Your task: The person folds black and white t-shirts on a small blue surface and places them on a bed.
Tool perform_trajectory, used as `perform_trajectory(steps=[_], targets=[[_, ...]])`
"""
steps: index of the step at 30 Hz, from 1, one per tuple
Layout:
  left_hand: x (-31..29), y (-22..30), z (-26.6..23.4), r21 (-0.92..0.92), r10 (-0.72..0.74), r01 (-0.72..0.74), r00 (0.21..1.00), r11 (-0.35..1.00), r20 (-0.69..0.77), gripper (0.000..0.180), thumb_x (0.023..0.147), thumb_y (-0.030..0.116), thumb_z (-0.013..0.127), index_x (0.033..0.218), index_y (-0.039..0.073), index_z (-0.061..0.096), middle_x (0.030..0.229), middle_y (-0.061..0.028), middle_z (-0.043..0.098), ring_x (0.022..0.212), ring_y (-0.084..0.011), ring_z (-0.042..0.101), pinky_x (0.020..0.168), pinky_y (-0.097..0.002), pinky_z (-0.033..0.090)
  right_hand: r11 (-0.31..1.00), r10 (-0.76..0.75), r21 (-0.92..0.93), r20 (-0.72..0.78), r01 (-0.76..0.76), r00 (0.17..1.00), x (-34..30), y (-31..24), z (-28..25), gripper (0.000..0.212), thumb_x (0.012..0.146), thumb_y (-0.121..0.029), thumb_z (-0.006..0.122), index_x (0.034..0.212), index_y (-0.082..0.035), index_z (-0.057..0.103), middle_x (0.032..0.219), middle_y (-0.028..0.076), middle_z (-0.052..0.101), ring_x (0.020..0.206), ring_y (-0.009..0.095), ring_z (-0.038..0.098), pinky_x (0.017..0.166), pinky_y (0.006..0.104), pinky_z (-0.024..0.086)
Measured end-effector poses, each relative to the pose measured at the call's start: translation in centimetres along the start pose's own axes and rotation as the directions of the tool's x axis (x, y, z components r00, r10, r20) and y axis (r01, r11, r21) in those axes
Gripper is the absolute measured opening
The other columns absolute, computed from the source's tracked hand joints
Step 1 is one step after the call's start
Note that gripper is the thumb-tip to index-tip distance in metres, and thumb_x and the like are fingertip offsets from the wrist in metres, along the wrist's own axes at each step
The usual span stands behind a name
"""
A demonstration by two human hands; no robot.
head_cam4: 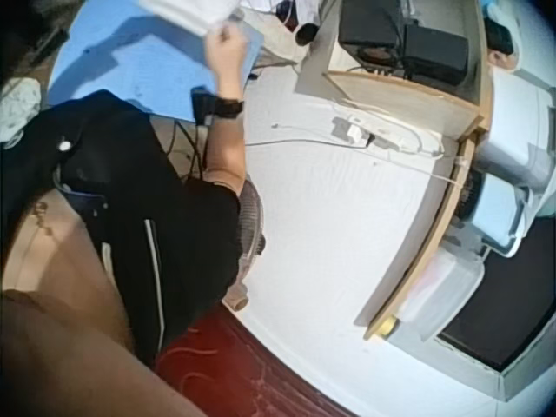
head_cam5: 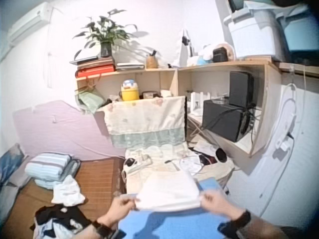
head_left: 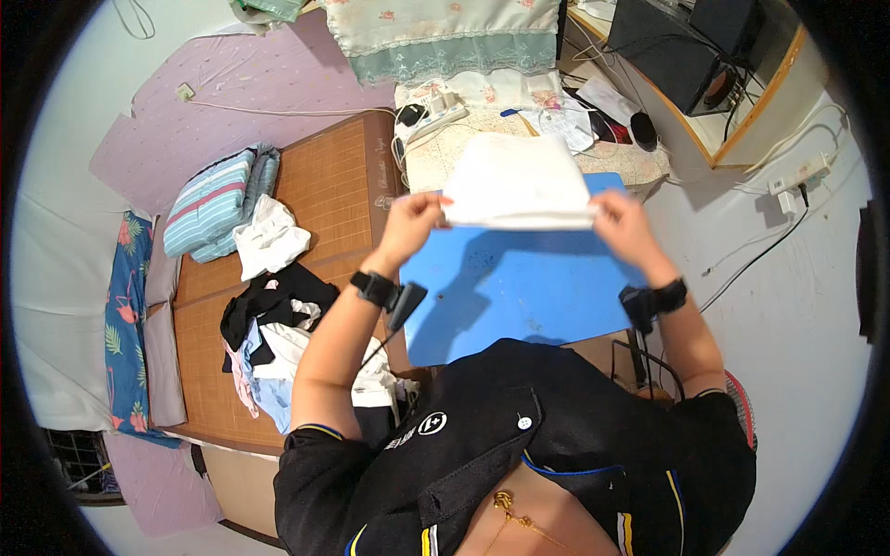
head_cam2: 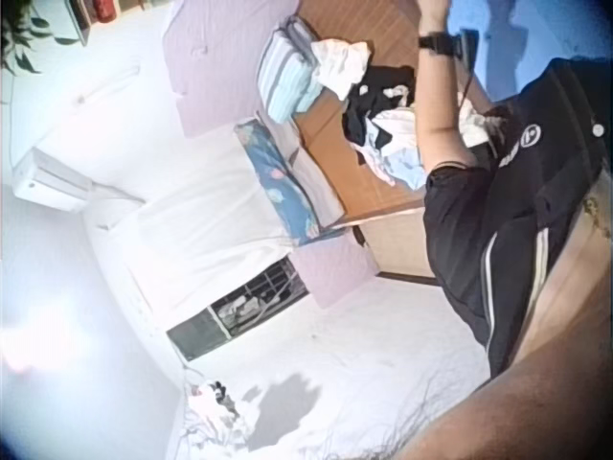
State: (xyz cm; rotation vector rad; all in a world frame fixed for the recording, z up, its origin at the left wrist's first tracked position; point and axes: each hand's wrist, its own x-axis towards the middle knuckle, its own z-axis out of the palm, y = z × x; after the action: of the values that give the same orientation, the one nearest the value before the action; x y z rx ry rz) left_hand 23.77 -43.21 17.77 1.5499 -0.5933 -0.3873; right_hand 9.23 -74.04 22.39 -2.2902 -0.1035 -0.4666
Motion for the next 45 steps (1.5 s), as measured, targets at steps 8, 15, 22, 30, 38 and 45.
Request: perform_trajectory(steps=[8,15,22,30,38,45], targets=[[-7.6,-15.7,1.2,0.116,-0.617,0.622,0.783,0.774,-0.078,0.017,0.080,0.008,0.050,0.078,-0.002,0.063,0.074,-0.0096,0.062,0.061,-0.0152,0.059,0.052,-0.0271,0.051,0.939,0.260,-0.067,0.780,-0.337,0.569,-11.7,6.7,13.4,0.028,0.078,-0.014,0.055,0.103,-0.002,0.056,0.081,0.008,0.060,0.069,0.016,0.056,0.064,0.0270,0.046],[-6.9,-12.8,-0.6,0.653,-0.447,0.477,0.865,0.588,-0.230,0.020,0.073,0.012,0.056,0.085,-0.003,0.059,0.082,-0.0167,0.059,0.071,-0.0243,0.059,0.062,-0.0345,0.049,0.909,0.247,0.091,0.670,-0.407,0.700,-6.3,9.5,13.8,0.020,0.081,-0.011,0.053,0.097,-0.001,0.059,0.069,0.003,0.060,0.060,0.009,0.054,0.057,0.0247,0.045],[-4.1,-13.5,3.2,0.753,-0.029,0.134,0.988,0.645,-0.151,0.034,0.071,0.023,0.064,0.094,0.000,0.056,0.097,-0.0182,0.054,0.093,-0.0345,0.047,0.084,-0.0396,0.039,0.991,-0.051,-0.102,0.277,0.082,0.959,5.3,9.9,16.4,0.026,0.076,-0.009,0.050,0.101,-0.001,0.055,0.099,0.017,0.056,0.092,0.031,0.054,0.080,0.0370,0.043],[-0.1,-14.6,5.5,0.685,-0.229,0.317,0.948,0.656,-0.220,0.039,0.067,0.025,0.067,0.097,0.002,0.056,0.095,-0.0165,0.053,0.093,-0.0331,0.045,0.085,-0.0367,0.037,0.925,0.345,-0.040,0.504,-0.377,0.792,9.0,14.8,19.3,0.036,0.070,-0.013,0.059,0.102,0.003,0.056,0.094,0.020,0.060,0.083,0.027,0.059,0.074,0.0328,0.046],[-2.2,-14.1,5.8,0.306,-0.168,0.272,0.930,0.912,-0.327,0.019,0.079,0.016,0.057,0.082,0.002,0.044,0.075,-0.0140,0.054,0.070,-0.0228,0.052,0.064,-0.0333,0.042,0.959,0.164,0.108,0.539,-0.260,0.826,9.9,10.7,14.8,0.018,0.073,-0.015,0.062,0.085,-0.002,0.062,0.070,0.003,0.056,0.064,0.010,0.050,0.059,0.0244,0.042],[-1.3,-16.3,4.9,0.312,-0.208,0.374,0.866,0.873,-0.454,0.023,0.081,0.018,0.056,0.087,0.000,0.044,0.070,-0.0125,0.054,0.063,-0.0188,0.051,0.060,-0.0307,0.043,0.967,0.151,0.110,0.484,-0.231,0.862,10.5,14.0,21.3,0.023,0.075,-0.016,0.063,0.092,-0.001,0.058,0.086,0.007,0.060,0.080,0.016,0.054,0.073,0.0271,0.043]])
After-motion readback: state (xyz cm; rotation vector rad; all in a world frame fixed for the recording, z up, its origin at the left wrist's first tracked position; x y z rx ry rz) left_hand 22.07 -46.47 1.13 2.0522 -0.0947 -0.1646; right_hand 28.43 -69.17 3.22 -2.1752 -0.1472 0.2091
